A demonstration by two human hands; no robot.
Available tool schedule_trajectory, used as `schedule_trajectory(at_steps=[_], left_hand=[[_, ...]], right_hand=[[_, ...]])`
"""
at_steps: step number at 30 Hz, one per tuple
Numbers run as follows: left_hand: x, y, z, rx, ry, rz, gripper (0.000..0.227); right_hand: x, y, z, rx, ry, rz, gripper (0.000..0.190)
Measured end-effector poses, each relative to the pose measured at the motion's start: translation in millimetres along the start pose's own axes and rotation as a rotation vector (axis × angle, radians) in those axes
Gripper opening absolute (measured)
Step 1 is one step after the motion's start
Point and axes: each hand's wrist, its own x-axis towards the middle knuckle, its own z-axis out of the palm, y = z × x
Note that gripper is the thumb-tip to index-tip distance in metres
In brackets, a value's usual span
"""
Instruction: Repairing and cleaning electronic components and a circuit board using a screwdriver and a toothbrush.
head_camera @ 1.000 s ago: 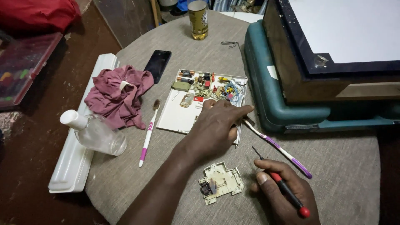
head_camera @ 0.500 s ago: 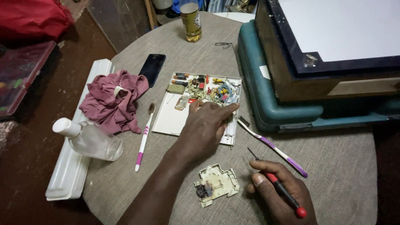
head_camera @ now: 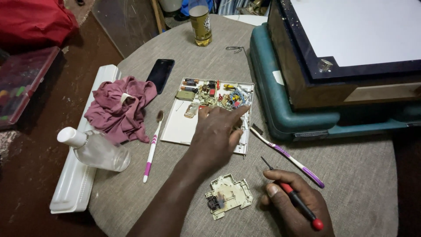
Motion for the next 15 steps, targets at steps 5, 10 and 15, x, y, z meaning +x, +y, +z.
schedule_trajectory(at_steps=[5, 10, 15], left_hand=[[-6, 5, -11, -0.061, -0.062, -0.044, 0.049], [-8, 4, -16, -0.265, -0.084, -0.192, 0.056], [4, 5, -12, -0.223, -0.057, -0.251, 0.052]], right_hand=[[1, -7, -2, -0.107, 0.009, 0.062, 0.028], [2, -10, -3, -0.201, 0.024, 0.106, 0.029], [1, -14, -3, -0.179, -0.017, 0.084, 0.030]])
